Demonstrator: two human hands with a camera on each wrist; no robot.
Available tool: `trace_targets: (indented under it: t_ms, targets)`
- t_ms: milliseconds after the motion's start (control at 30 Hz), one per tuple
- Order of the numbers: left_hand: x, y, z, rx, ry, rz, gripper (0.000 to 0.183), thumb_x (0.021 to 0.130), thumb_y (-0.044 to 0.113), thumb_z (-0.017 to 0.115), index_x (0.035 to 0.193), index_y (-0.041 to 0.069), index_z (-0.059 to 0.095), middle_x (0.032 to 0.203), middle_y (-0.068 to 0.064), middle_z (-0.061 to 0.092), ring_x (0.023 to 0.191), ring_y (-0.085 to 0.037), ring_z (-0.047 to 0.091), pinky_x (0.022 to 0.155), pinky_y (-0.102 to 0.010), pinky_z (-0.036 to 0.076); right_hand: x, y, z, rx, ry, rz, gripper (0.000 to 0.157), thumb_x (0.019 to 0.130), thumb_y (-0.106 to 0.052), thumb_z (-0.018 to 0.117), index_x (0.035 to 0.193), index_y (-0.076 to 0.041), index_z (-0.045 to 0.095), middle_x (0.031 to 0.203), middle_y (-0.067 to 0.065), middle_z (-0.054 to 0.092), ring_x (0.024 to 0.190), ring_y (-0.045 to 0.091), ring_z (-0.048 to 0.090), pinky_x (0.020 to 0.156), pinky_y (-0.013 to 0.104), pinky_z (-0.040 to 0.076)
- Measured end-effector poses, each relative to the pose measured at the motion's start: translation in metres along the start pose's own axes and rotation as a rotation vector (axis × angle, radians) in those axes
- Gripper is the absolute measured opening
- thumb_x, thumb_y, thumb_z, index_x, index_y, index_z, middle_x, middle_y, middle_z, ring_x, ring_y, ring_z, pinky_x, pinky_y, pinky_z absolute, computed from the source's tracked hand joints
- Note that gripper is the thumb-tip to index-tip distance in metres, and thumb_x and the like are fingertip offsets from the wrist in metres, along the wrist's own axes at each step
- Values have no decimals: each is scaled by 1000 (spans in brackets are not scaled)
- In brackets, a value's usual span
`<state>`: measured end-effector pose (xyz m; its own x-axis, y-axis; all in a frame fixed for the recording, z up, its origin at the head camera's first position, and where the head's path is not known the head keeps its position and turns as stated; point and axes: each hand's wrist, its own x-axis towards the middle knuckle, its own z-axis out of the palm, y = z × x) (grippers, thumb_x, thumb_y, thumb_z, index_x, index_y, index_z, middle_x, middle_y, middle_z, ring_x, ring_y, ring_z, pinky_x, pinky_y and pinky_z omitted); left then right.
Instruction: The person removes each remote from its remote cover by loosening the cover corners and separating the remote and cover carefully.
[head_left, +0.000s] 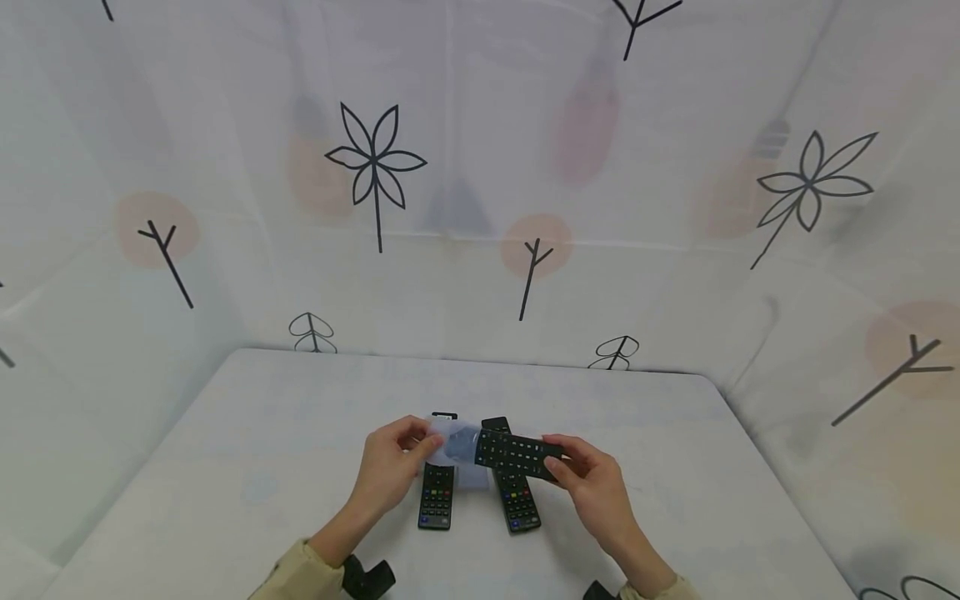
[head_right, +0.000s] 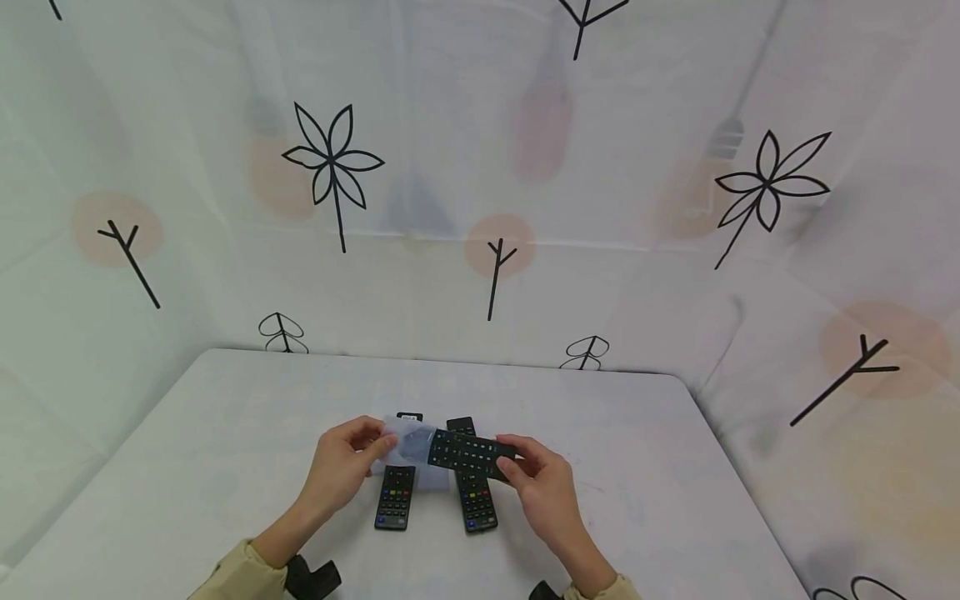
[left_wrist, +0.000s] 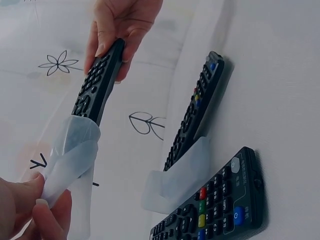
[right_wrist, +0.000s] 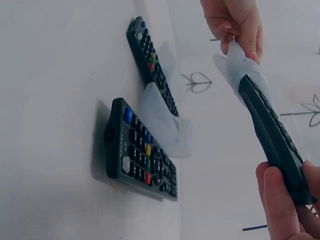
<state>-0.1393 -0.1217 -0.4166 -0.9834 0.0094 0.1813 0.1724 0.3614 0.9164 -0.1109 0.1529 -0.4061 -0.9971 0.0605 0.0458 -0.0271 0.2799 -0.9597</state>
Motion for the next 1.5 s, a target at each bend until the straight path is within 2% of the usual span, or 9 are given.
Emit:
trace_targets:
  t_ms: [167,1133,1500]
  targets:
    - [1,-2,-1,-8,9,0,9,88,20,77,93,14,72,87,2,65,74,-15,60,52,-28,52,0,1,-1,0,7,7,32,91,5,68,122,-2,66,118,14,66,103,28,68,78,28,57]
    - [1,-2,-5,6,38,-32,8,88,15,77,93,19,72,87,4,65,75,-18,59,54,-29,53,-1,2,-4,10,17,-5,31,90,7,67,121,-2,67,113,16,67,101,28,69,77,29,57]
    - [2,-4,-9,14,45,-18,7,89,16,77,93,17,72,88,3,65,77,-18,58,53,-29,53,-2,2,-4,-8,20,-2,32,91,7,67,121,-2,66,114,16,67,101,28,69,78,29,57]
